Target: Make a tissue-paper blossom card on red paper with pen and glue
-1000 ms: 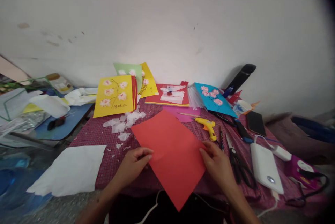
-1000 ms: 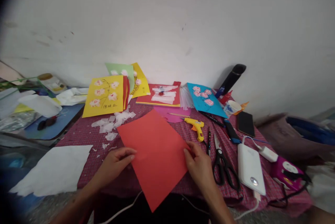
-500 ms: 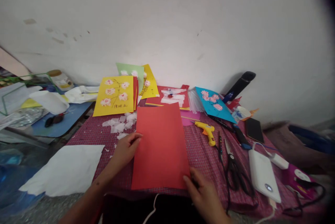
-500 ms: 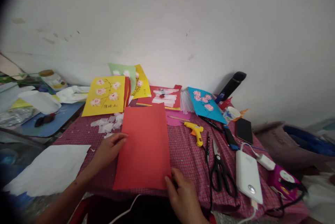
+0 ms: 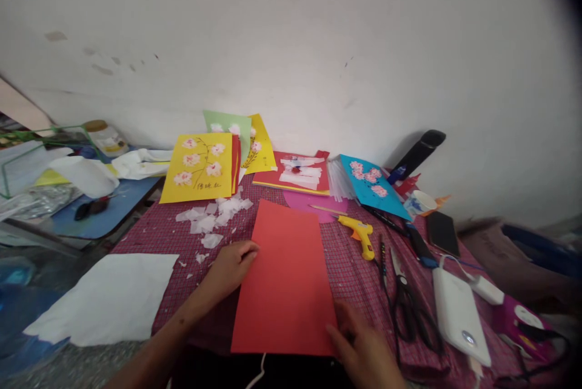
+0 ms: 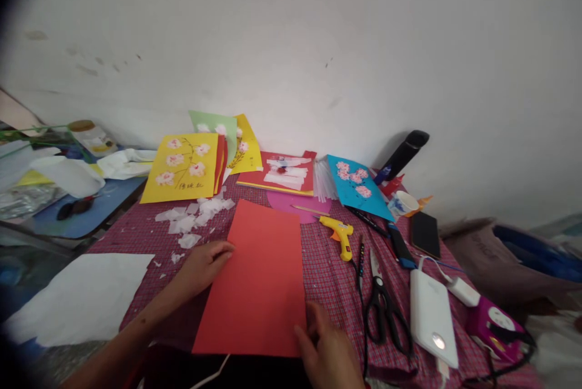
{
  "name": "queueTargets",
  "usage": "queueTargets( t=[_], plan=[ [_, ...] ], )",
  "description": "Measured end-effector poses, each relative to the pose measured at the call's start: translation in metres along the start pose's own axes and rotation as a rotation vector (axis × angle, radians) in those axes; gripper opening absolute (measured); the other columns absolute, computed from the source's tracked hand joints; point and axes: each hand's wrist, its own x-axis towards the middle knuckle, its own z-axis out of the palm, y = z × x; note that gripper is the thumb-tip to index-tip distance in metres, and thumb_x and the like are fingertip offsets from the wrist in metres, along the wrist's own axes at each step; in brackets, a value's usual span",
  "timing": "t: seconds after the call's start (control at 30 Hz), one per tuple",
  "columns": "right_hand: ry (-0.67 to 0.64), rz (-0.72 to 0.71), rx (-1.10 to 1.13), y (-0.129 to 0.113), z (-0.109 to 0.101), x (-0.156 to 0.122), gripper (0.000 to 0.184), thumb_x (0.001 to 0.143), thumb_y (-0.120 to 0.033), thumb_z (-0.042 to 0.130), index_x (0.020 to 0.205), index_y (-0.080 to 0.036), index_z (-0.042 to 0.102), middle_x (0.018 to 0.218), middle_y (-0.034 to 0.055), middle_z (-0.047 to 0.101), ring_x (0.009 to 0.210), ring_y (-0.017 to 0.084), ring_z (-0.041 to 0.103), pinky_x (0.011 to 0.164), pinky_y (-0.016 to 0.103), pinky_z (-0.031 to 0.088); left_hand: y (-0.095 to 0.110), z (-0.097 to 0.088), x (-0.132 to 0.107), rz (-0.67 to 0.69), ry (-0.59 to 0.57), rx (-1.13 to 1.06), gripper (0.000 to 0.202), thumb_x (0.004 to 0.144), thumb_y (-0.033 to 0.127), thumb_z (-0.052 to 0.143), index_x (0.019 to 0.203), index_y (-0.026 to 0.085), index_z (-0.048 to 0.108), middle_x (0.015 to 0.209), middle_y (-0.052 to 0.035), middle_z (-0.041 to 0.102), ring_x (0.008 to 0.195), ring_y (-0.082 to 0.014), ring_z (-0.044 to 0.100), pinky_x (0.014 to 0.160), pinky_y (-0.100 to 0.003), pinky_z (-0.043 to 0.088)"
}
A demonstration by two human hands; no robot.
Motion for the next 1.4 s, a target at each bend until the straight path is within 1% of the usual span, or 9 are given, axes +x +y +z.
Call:
queueTargets(
  t=[0.23,0.47,0.6,0.7,0.8,0.9,1.03,1.2,1.4],
  plan=[
    [0.073,-0.004,-0.061,0.009,0.001,0.006,0.047,0.093,-0.043,0.045,0.129,-0.018,0.061,0.089,0.0074,0.077,0.08,0.025,0.075,0.073,0.031,0.054,0.008,0.005,0.012,0.023,-0.058,0.018,0.022,0.091,0.022,0.047,0.095,0.02,0.068,0.098,-0.0037,0.074,0.093,-0.0197,0.067,0.084,-0.031,0.049],
    [0.217,-0.046,-0.145,0.015,-0.01,0.004,0.036,0.096,-0.047,0.05,0.117,-0.024,0.068,0.096,0.0068,0.08,0.083,0.027,0.077,0.069,0.033,0.058,-0.001,0.005,0.006,0.14,0.093,0.292,0.032,0.094,0.025,0.049,0.121,0.016,0.064,0.123,-0.0142,0.061,0.112,-0.026,0.06,0.099,-0.042,0.049],
    [0.326,-0.177,-0.152,0.011,-0.013,0.009,0.028,0.094,-0.041,0.057,0.112,-0.024,0.071,0.105,0.0078,0.078,0.093,0.027,0.075,0.08,0.035,0.061,-0.001,0.0,0.001,0.36,-0.15,0.367,0.051,0.091,0.04,0.061,0.14,0.025,0.056,0.155,-0.0124,0.043,0.141,-0.0322,0.042,0.115,-0.05,0.037],
    [0.357,-0.361,-0.139,0.003,-0.009,0.014,0.026,0.095,-0.034,0.059,0.116,-0.024,0.07,0.118,0.0101,0.073,0.109,0.026,0.07,0.094,0.039,0.058,0.003,-0.001,-0.003,0.42,-0.312,0.413,0.071,0.086,0.056,0.066,0.149,0.032,0.047,0.165,-0.0093,0.028,0.15,-0.0359,0.028,0.12,-0.056,0.027],
    [0.323,-0.515,-0.166,-0.003,-0.004,0.018,0.029,0.094,-0.027,0.06,0.122,-0.024,0.067,0.128,0.011,0.068,0.119,0.026,0.064,0.101,0.042,0.055,0.006,0.003,-0.006,0.39,-0.329,0.446,0.073,0.088,0.059,0.062,0.153,0.033,0.041,0.167,-0.0084,0.023,0.152,-0.0354,0.023,0.122,-0.057,0.022],
    [0.28,-0.564,-0.235,-0.003,0.0,0.023,0.03,0.093,-0.022,0.061,0.122,-0.023,0.067,0.131,0.0116,0.066,0.121,0.028,0.062,0.103,0.046,0.053,0.005,0.009,-0.007,0.379,-0.324,0.463,0.073,0.09,0.059,0.059,0.155,0.034,0.036,0.168,-0.0077,0.019,0.153,-0.0341,0.02,0.122,-0.057,0.02],
    [0.282,-0.573,-0.292,0.002,0.002,0.027,0.031,0.092,-0.02,0.06,0.122,-0.022,0.067,0.134,0.0125,0.064,0.126,0.03,0.059,0.106,0.053,0.05,0.006,0.013,-0.004,0.381,-0.318,0.461,0.075,0.09,0.059,0.06,0.156,0.034,0.035,0.168,-0.0076,0.019,0.153,-0.0342,0.019,0.123,-0.056,0.02],
    [0.293,-0.584,-0.291,0.007,0.003,0.025,0.03,0.092,-0.021,0.061,0.121,-0.022,0.067,0.137,0.0126,0.063,0.13,0.03,0.056,0.107,0.053,0.049,0.011,0.007,0.002,0.395,-0.341,0.463,0.075,0.088,0.06,0.062,0.153,0.032,0.04,0.167,-0.0102,0.021,0.153,-0.0355,0.021,0.122,-0.056,0.021],
    [0.338,-0.578,-0.272,0.01,0.009,0.026,0.028,0.092,-0.021,0.061,0.119,-0.022,0.068,0.134,0.0126,0.064,0.127,0.031,0.058,0.105,0.053,0.05,0.008,-0.007,0.041,0.403,-0.201,0.479,0.054,0.094,0.041,0.057,0.145,0.025,0.051,0.159,-0.0118,0.039,0.148,-0.034,0.032,0.121,-0.056,0.023]
  ],
)
